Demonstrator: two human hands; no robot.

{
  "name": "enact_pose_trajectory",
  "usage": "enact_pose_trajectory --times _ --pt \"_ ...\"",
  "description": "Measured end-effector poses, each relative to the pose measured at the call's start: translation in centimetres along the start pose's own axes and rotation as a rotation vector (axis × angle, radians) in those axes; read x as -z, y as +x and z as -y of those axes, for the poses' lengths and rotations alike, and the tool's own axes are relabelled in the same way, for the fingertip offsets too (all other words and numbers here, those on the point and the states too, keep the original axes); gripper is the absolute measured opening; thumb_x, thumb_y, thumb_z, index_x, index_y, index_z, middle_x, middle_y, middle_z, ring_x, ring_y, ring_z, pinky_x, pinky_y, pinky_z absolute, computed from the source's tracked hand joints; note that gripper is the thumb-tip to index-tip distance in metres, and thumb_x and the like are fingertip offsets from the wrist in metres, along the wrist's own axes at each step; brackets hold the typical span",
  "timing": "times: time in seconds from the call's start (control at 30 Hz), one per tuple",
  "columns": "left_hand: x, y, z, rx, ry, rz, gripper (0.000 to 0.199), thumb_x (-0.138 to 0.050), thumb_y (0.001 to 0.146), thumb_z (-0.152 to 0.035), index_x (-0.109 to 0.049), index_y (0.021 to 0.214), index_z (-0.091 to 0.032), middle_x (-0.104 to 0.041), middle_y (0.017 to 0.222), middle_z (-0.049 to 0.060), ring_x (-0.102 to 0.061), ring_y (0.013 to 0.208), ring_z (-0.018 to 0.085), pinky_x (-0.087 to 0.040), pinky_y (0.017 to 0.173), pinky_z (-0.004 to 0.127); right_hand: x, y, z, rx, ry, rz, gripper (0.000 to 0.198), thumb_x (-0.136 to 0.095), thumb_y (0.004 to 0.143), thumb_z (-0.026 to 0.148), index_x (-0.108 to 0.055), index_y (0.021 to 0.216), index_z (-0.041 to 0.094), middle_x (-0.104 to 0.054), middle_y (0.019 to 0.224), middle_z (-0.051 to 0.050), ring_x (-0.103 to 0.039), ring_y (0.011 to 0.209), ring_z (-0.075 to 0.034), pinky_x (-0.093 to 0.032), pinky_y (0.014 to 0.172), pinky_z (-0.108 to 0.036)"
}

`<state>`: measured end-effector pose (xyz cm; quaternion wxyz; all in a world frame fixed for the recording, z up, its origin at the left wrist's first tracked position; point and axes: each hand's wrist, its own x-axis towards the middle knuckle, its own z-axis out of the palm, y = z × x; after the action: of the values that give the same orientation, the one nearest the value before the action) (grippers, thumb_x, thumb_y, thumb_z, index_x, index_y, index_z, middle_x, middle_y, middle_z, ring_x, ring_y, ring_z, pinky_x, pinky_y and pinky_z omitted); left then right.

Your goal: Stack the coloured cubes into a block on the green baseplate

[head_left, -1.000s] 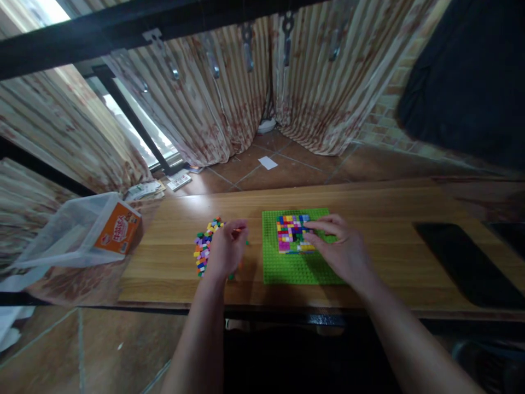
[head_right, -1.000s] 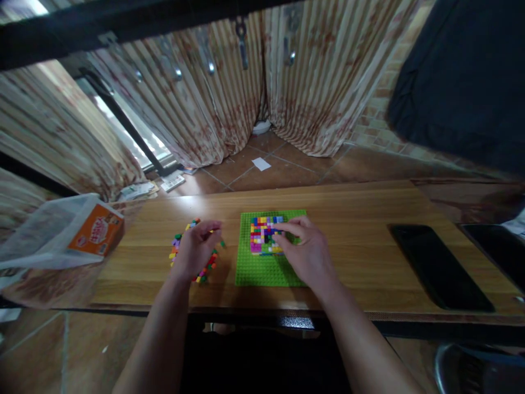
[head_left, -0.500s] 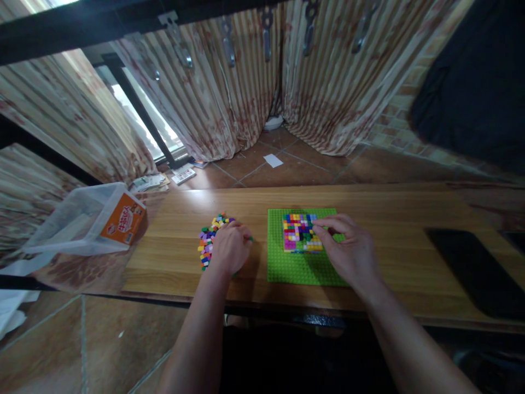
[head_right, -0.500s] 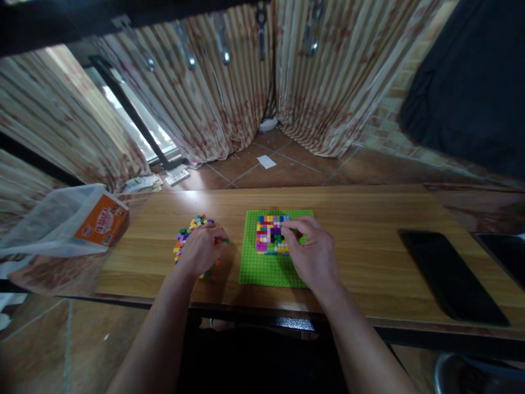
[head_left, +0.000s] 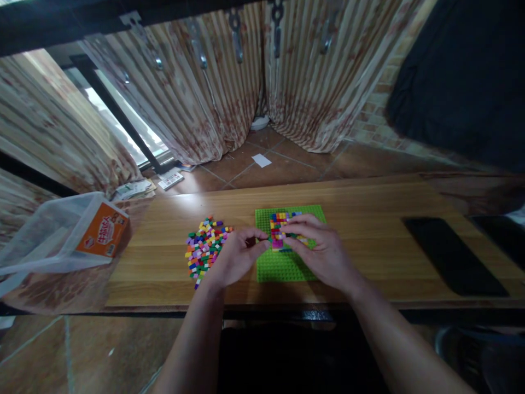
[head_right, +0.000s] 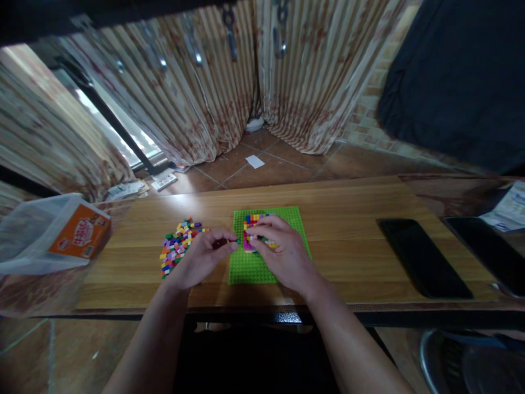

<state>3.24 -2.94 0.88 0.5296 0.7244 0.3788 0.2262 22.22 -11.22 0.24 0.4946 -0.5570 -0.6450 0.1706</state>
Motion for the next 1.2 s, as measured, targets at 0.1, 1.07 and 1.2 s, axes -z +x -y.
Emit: enact_pose_trajectory --times 0.1,1.07,1.2 --pt "-0.5 0.0 -0.5 0.013 -0.162 0.080 0.024 -0.068 0.080 -0.039 -0.072 0.085 -0.015 -0.065 0.070 0.001 -0.055 0.065 0.013 -0.043 0.065 0.026 -0.2 -0.1 0.4 0.053 0.007 0.084 0.021 -0.060 0.094 0.027 -0.073 0.109 0.032 -0.067 0.109 -0.004 -0.062 0.107 -0.020 -0.050 0.096 -0.041" --pt "-1.3 1.0 0.2 0.038 -0.181 -0.052 0.023 -0.061 0.081 -0.035 -0.068 0.070 -0.015 -0.057 0.063 -0.003 -0.047 0.060 0.010 -0.036 0.059 0.022 0.4 -0.4 -2.8 -0.237 -0.184 -0.102 0.009 -0.076 0.075 0.025 -0.079 0.078 0.032 -0.064 0.112 -0.005 -0.055 0.112 -0.029 -0.043 0.099 -0.053" --pt "-1.3 1.1 0.4 0.044 -0.178 -0.048 0.023 -0.061 0.081 -0.035 -0.069 0.072 -0.015 -0.060 0.065 -0.002 -0.049 0.062 0.011 -0.038 0.061 0.023 0.4 -0.5 -2.9 -0.249 -0.188 -0.088 0.009 -0.076 0.076 0.024 -0.079 0.079 0.032 -0.063 0.120 -0.006 -0.052 0.120 -0.030 -0.041 0.102 -0.055"
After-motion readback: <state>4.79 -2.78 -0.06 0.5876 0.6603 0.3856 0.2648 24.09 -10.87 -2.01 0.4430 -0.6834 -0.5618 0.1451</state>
